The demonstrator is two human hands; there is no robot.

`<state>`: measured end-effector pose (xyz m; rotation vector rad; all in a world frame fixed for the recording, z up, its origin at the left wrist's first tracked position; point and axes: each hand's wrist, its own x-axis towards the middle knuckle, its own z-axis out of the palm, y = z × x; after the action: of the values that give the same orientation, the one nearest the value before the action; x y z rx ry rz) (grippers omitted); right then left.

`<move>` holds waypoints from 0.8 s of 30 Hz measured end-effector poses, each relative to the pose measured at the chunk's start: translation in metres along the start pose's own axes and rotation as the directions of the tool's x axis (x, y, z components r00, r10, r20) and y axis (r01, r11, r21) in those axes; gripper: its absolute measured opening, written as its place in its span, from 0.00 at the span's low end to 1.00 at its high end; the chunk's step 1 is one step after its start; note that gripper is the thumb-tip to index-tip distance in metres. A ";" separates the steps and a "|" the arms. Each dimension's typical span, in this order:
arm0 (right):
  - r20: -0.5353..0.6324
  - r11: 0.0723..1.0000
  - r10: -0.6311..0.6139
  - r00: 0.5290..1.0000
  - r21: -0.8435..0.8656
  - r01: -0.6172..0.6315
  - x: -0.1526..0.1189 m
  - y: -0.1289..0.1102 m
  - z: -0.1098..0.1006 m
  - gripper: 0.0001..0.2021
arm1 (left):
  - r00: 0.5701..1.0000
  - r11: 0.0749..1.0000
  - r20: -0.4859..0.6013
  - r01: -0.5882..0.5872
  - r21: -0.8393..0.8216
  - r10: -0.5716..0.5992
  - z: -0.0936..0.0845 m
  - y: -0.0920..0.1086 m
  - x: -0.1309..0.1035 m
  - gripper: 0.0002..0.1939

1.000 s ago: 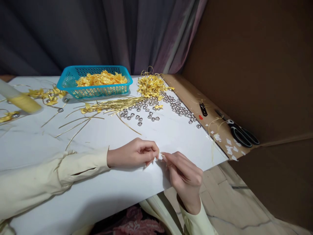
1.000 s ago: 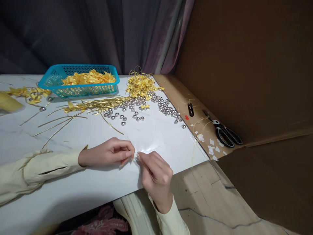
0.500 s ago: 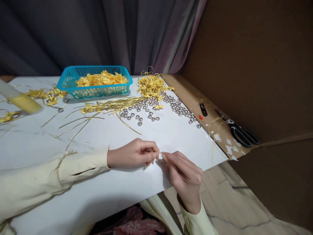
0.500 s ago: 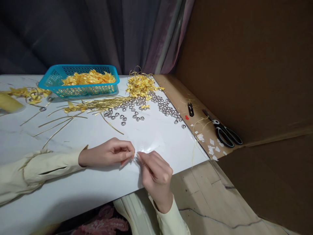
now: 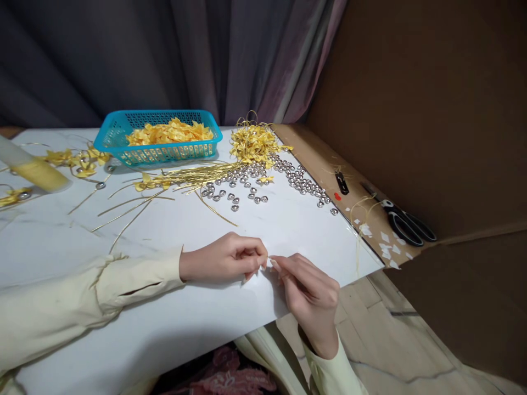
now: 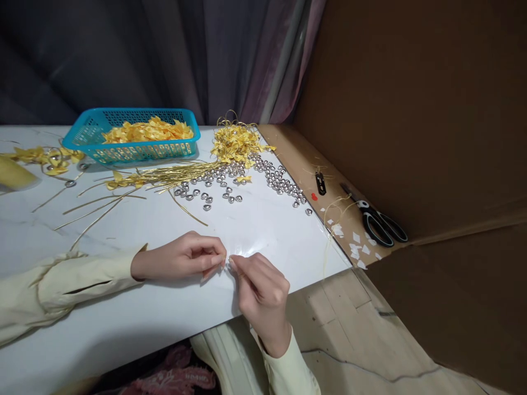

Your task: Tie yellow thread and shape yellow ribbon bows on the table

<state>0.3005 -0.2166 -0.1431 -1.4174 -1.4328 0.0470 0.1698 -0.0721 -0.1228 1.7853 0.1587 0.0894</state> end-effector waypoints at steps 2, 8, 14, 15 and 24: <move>0.001 1.000 0.004 1.000 -0.002 -0.004 0.000 0.000 0.000 0.11 | 1.000 1.000 0.001 -0.001 0.001 0.001 0.000 0.001 0.000 0.08; 0.007 1.000 -0.004 1.000 0.007 0.004 0.001 0.000 0.000 0.10 | 1.000 1.000 -0.003 0.004 0.001 -0.004 0.001 0.002 0.000 0.09; 0.002 1.000 -0.005 1.000 0.020 0.005 0.000 0.001 0.001 0.10 | 1.000 1.000 0.002 0.002 0.004 -0.002 0.000 0.002 0.000 0.09; 0.002 1.000 -0.007 1.000 0.022 0.007 0.000 0.001 0.001 0.10 | 1.000 1.000 0.002 0.001 0.004 -0.001 0.000 0.002 0.000 0.09; 0.019 0.999 0.005 1.000 0.031 -0.005 -0.002 0.003 0.001 0.10 | 1.000 1.000 0.004 0.021 0.009 -0.021 0.001 0.001 0.000 0.10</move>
<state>0.3012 -0.2169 -0.1467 -1.3982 -1.4385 0.0860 0.1704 -0.0730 -0.1224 1.7926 0.1748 0.0701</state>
